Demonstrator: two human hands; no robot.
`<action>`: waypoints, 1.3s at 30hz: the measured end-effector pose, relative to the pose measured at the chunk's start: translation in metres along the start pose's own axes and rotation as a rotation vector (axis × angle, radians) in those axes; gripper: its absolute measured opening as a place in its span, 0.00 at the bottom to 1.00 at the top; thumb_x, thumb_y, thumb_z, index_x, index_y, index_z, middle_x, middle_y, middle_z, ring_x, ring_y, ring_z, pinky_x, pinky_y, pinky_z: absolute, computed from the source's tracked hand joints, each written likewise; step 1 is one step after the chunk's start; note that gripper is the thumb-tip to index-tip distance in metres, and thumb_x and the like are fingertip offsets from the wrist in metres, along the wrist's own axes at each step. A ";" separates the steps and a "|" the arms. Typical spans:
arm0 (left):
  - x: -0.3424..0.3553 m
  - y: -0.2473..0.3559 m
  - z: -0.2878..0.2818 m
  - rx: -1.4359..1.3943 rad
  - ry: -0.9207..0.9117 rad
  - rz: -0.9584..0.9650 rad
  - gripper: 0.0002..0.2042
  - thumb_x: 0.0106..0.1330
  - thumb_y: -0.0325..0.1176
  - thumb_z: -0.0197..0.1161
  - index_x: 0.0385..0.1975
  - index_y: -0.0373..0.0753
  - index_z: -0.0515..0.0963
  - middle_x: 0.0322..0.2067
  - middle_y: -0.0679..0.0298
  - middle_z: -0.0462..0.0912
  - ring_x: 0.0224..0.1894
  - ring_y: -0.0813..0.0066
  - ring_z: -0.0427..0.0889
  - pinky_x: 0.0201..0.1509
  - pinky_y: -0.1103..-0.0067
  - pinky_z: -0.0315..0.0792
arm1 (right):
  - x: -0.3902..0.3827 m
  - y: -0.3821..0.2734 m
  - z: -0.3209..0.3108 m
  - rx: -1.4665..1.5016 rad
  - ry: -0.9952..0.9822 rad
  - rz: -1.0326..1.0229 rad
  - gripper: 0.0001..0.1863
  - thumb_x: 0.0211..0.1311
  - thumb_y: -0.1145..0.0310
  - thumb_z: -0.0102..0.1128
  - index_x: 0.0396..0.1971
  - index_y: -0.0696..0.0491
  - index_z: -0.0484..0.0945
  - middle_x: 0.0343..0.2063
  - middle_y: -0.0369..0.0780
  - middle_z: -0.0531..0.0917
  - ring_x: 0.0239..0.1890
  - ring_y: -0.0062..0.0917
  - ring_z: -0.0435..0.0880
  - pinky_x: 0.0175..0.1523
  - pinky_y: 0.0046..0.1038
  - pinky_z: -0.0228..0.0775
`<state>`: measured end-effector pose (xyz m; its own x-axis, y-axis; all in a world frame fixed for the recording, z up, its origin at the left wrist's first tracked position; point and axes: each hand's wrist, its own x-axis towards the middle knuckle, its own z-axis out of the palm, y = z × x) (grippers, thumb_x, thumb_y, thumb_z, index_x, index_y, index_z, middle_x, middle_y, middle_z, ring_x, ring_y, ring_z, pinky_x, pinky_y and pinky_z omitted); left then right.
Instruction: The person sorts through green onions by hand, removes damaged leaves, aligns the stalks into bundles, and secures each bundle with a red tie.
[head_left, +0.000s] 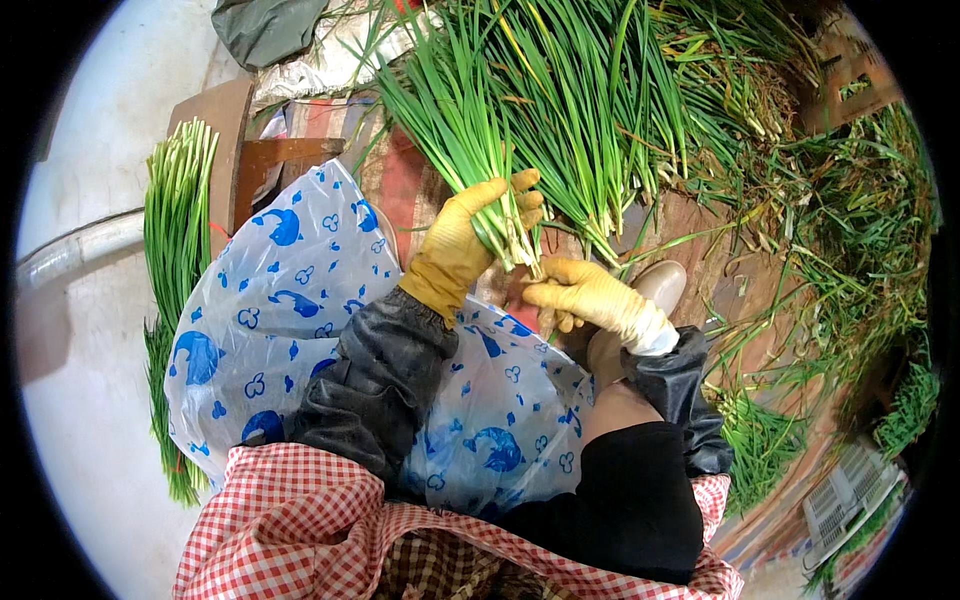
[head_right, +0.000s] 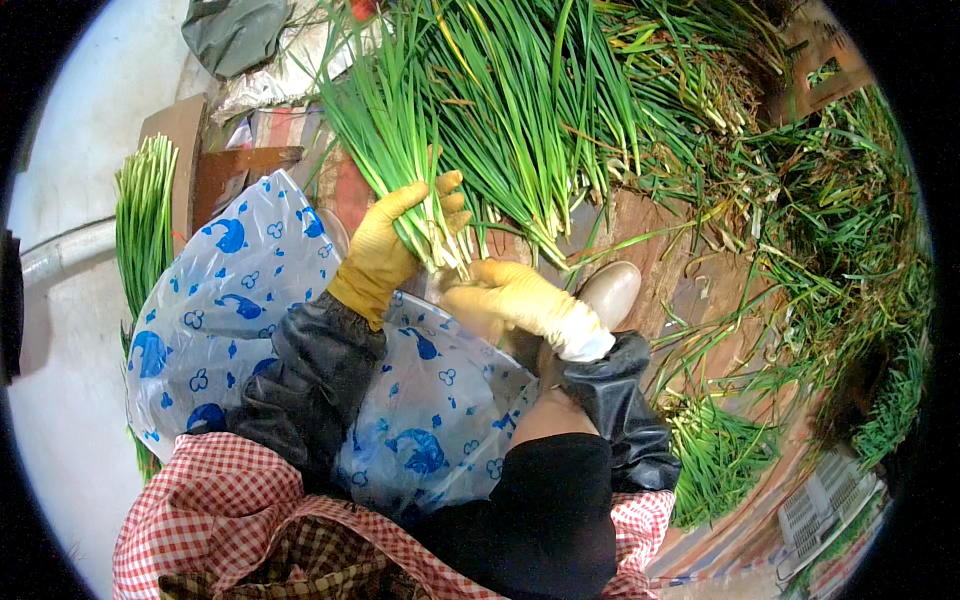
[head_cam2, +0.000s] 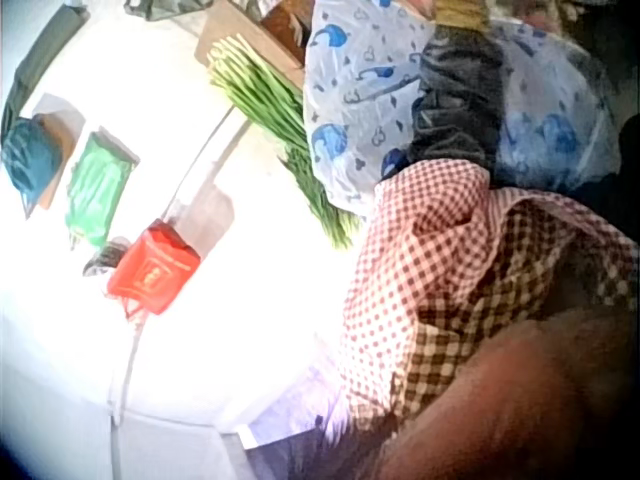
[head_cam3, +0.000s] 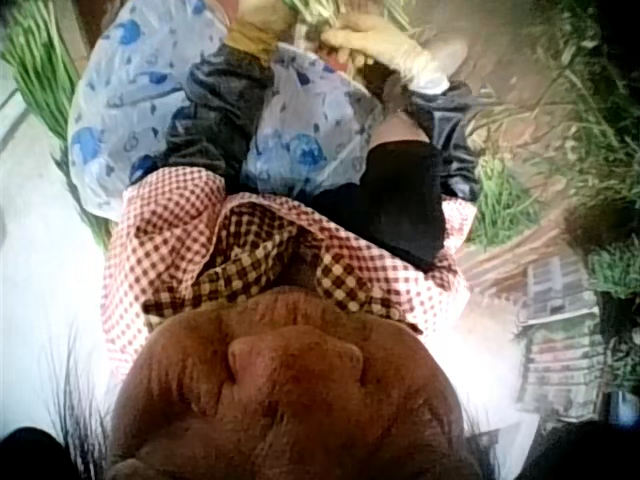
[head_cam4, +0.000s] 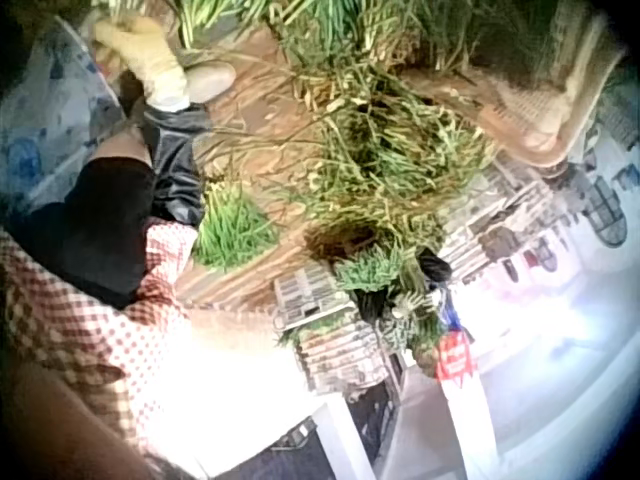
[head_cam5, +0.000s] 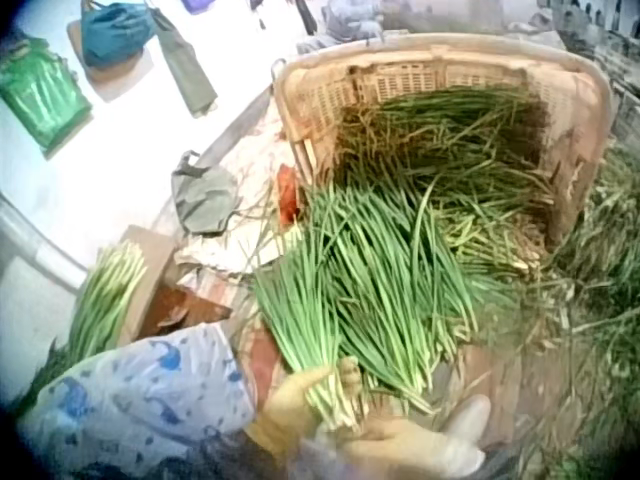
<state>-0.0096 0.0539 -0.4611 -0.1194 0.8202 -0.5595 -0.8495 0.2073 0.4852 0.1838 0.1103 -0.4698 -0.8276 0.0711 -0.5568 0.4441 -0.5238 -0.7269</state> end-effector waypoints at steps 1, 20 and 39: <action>0.001 -0.001 -0.001 -0.029 -0.003 -0.023 0.25 0.64 0.29 0.53 0.62 0.40 0.58 0.51 0.53 0.74 0.47 0.60 0.78 0.53 0.62 0.74 | 0.001 0.003 0.006 0.016 -0.002 -0.030 0.22 0.59 0.48 0.58 0.38 0.53 0.79 0.27 0.33 0.80 0.26 0.16 0.74 0.28 0.19 0.67; 0.011 -0.028 -0.009 0.051 0.036 -0.236 0.21 0.62 0.31 0.60 0.54 0.35 0.65 0.43 0.58 0.78 0.48 0.62 0.77 0.54 0.67 0.73 | 0.016 0.005 0.004 -0.578 0.654 -0.577 0.11 0.60 0.63 0.57 0.24 0.55 0.78 0.17 0.41 0.78 0.20 0.33 0.78 0.27 0.32 0.68; 0.009 0.024 -0.024 0.017 0.452 0.255 0.14 0.64 0.34 0.59 0.46 0.35 0.72 0.44 0.57 0.78 0.45 0.69 0.77 0.54 0.68 0.72 | 0.003 0.019 -0.034 -1.070 0.792 -0.074 0.18 0.58 0.50 0.52 0.25 0.49 0.80 0.22 0.45 0.82 0.27 0.40 0.81 0.32 0.42 0.70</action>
<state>-0.0430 0.0530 -0.4706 -0.5350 0.5344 -0.6544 -0.7563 0.0424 0.6529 0.2015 0.1295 -0.4984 -0.6013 0.7324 -0.3195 0.7581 0.3964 -0.5179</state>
